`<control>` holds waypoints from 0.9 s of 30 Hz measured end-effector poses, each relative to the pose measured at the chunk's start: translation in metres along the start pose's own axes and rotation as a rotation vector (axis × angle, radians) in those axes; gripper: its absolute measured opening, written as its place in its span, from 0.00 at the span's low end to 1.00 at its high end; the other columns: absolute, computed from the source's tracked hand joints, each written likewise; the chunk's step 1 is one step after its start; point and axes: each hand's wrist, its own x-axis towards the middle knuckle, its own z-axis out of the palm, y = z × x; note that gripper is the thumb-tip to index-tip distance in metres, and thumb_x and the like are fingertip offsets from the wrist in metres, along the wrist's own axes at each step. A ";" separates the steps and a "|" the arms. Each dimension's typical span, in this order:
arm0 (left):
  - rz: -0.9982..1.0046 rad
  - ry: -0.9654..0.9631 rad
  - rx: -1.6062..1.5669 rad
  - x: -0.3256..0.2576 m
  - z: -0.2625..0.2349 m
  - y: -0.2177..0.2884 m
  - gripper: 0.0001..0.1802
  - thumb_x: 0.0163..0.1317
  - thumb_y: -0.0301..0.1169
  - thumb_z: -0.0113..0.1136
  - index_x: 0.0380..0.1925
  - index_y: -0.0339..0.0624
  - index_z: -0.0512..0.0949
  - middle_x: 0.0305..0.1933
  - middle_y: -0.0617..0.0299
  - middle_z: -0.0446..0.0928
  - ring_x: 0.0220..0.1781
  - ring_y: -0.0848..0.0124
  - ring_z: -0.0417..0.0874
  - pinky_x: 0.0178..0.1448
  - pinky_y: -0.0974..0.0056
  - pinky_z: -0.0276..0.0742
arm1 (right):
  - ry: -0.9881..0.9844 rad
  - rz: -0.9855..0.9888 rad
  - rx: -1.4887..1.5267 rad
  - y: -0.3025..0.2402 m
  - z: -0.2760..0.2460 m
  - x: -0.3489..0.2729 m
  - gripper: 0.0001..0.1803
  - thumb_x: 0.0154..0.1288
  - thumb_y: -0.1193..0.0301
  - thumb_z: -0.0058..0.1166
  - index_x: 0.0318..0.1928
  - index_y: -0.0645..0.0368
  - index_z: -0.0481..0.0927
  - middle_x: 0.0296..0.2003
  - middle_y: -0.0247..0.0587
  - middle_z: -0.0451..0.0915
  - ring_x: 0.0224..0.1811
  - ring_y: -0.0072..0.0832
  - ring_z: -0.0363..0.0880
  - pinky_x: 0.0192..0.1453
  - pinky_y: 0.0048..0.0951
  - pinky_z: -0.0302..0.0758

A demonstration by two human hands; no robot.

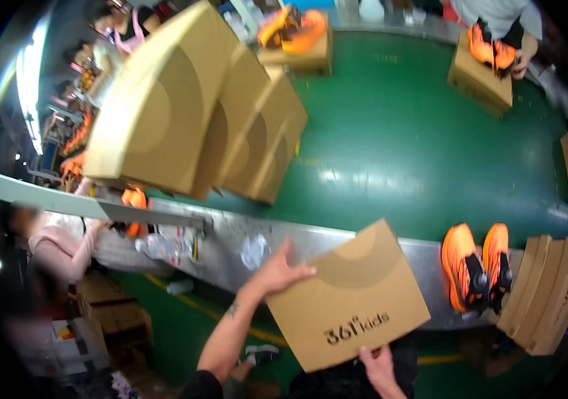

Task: The person packs orange and black sneakers into cardboard boxes labeled '361° kids' on a green conveyor belt. They place the shoes into the boxes, cover them with white tissue paper, close the lids, and pass the boxes down the line.

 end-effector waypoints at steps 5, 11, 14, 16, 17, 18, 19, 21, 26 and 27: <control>-0.011 -0.040 -0.225 -0.015 0.002 -0.037 0.37 0.65 0.54 0.55 0.61 0.33 0.70 0.62 0.46 0.74 0.63 0.60 0.76 0.65 0.61 0.69 | 0.274 -0.085 0.177 -0.021 0.047 0.013 0.33 0.62 0.66 0.63 0.61 0.66 0.61 0.55 0.45 0.74 0.55 0.33 0.74 0.63 0.35 0.69; -0.087 0.108 -0.389 -0.085 0.080 -0.047 0.26 0.72 0.50 0.48 0.54 0.38 0.73 0.50 0.59 0.75 0.52 0.71 0.72 0.60 0.65 0.66 | 0.575 -0.514 -0.693 -0.057 -0.017 0.000 0.33 0.49 0.54 0.69 0.46 0.66 0.71 0.46 0.53 0.72 0.43 0.50 0.75 0.49 0.44 0.74; -0.103 0.361 -0.573 -0.143 0.063 0.028 0.37 0.69 0.52 0.50 0.71 0.45 0.55 0.72 0.55 0.59 0.73 0.60 0.59 0.70 0.52 0.57 | 0.354 -0.522 -0.450 -0.102 -0.028 -0.048 0.31 0.54 0.54 0.67 0.49 0.64 0.72 0.42 0.51 0.74 0.43 0.48 0.76 0.45 0.42 0.75; 0.230 0.228 -0.760 -0.166 0.039 0.080 0.55 0.60 0.61 0.56 0.75 0.51 0.37 0.78 0.51 0.43 0.79 0.54 0.44 0.73 0.42 0.50 | 0.038 -0.661 -0.378 -0.140 -0.002 -0.064 0.30 0.61 0.55 0.61 0.54 0.65 0.70 0.45 0.55 0.77 0.47 0.49 0.78 0.48 0.43 0.76; 0.282 0.230 -0.622 -0.168 0.049 0.133 0.58 0.57 0.58 0.62 0.75 0.46 0.37 0.77 0.48 0.44 0.78 0.55 0.48 0.73 0.46 0.52 | -0.075 -0.840 -0.295 -0.138 0.021 -0.066 0.28 0.63 0.56 0.59 0.54 0.65 0.70 0.45 0.55 0.77 0.47 0.49 0.78 0.49 0.42 0.76; 0.269 0.184 -0.372 -0.174 0.041 0.150 0.57 0.56 0.49 0.66 0.74 0.41 0.39 0.73 0.45 0.53 0.73 0.57 0.59 0.71 0.54 0.59 | -0.207 -1.033 -0.197 -0.127 0.035 -0.063 0.27 0.65 0.57 0.57 0.55 0.64 0.71 0.45 0.56 0.78 0.48 0.50 0.79 0.50 0.41 0.76; 0.286 0.259 -0.388 -0.178 0.043 0.151 0.52 0.56 0.43 0.65 0.73 0.39 0.43 0.69 0.46 0.58 0.68 0.58 0.65 0.68 0.57 0.64 | -0.191 -1.041 -0.201 -0.117 0.032 -0.068 0.27 0.65 0.57 0.57 0.55 0.64 0.71 0.45 0.56 0.78 0.48 0.50 0.79 0.50 0.41 0.76; 0.341 0.296 -0.528 -0.178 0.016 0.118 0.44 0.57 0.33 0.61 0.70 0.36 0.51 0.61 0.48 0.67 0.59 0.62 0.74 0.62 0.61 0.71 | -0.356 -1.032 -0.221 -0.111 0.046 -0.069 0.23 0.67 0.60 0.54 0.55 0.64 0.72 0.48 0.56 0.77 0.49 0.50 0.78 0.53 0.39 0.76; 0.069 0.496 -0.598 -0.197 -0.029 0.010 0.33 0.66 0.28 0.54 0.68 0.34 0.55 0.61 0.52 0.69 0.60 0.66 0.74 0.65 0.63 0.69 | 0.712 -0.869 -0.639 -0.093 -0.054 -0.039 0.25 0.57 0.70 0.62 0.54 0.67 0.73 0.44 0.54 0.77 0.52 0.49 0.74 0.58 0.45 0.70; 0.085 0.626 -0.503 -0.193 -0.029 -0.005 0.32 0.68 0.27 0.54 0.69 0.34 0.55 0.64 0.51 0.67 0.63 0.66 0.71 0.67 0.62 0.65 | 0.524 -0.686 -0.856 -0.090 -0.053 -0.026 0.23 0.58 0.68 0.60 0.52 0.65 0.74 0.40 0.52 0.78 0.49 0.50 0.75 0.55 0.46 0.71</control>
